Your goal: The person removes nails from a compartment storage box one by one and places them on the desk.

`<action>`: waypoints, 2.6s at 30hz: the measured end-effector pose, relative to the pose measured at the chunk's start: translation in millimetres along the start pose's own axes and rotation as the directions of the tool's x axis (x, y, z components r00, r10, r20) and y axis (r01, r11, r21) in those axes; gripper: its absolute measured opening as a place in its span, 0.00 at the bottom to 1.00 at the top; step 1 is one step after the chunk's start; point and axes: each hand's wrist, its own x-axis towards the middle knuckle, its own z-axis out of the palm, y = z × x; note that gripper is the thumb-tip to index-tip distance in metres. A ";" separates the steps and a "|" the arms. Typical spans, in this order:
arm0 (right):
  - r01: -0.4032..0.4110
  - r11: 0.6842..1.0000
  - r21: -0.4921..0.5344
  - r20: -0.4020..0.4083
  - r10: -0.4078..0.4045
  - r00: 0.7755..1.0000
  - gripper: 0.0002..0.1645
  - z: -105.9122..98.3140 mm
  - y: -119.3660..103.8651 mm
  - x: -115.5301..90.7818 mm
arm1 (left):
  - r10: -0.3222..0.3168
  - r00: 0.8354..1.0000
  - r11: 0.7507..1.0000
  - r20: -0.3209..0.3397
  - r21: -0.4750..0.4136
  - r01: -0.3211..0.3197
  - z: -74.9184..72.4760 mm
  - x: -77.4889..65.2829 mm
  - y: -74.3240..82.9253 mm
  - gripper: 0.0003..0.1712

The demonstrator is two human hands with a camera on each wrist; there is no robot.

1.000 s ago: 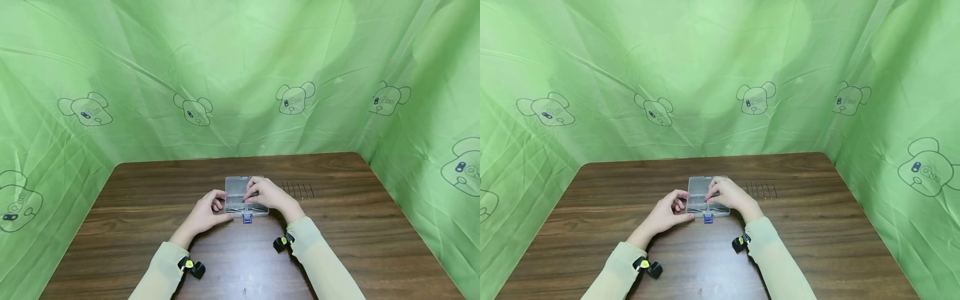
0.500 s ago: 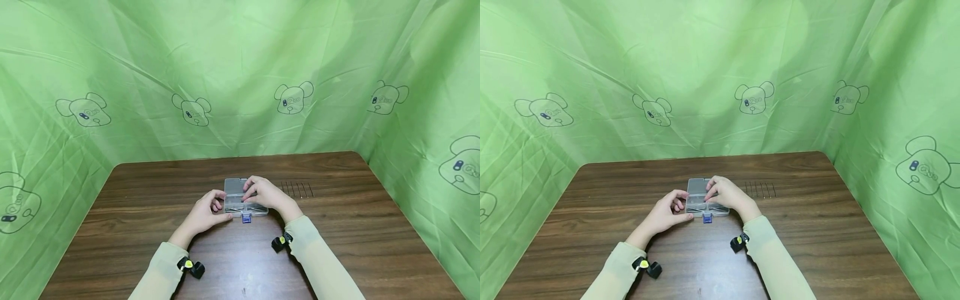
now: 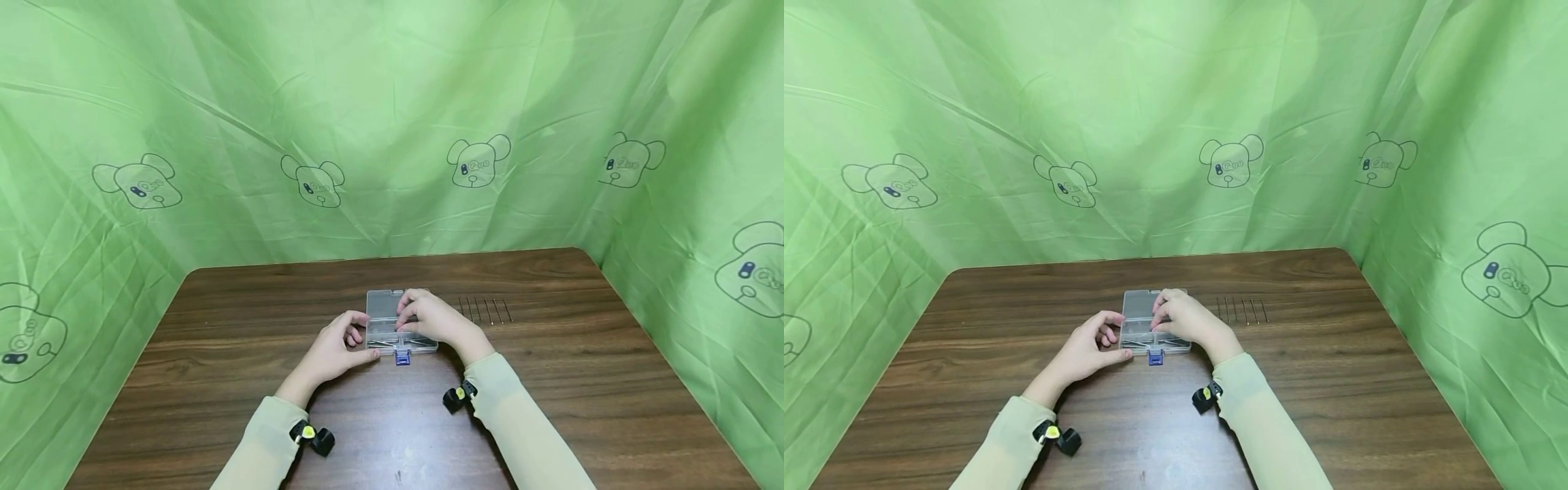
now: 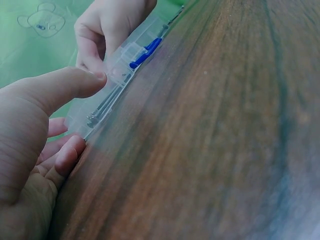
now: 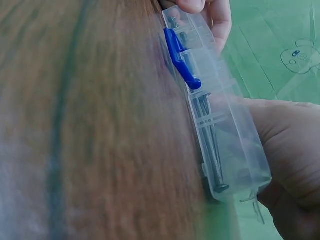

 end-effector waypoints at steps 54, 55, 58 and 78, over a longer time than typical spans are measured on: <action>-0.065 0.992 0.104 -0.065 0.072 0.995 0.03 -35.1 -7.1 -13.9 | -0.029 1.000 0.999 -0.009 -0.026 0.028 -1.0 0.3 4.3 0.40; -0.063 0.992 0.114 -0.074 0.072 0.995 0.02 -37.2 -6.8 -15.8 | -0.027 1.000 0.999 -0.008 -0.027 0.026 -0.6 0.3 4.3 0.40; -0.075 0.987 0.139 -0.091 0.088 0.992 0.02 -44.8 -7.2 -22.9 | -0.013 1.000 1.000 -0.005 -0.024 0.013 0.8 -0.2 3.9 0.41; -0.182 0.979 0.094 -0.243 0.200 0.949 0.14 -106.2 19.3 -102.9 | -0.010 1.000 1.000 -0.016 0.007 0.010 4.5 -3.4 3.1 0.40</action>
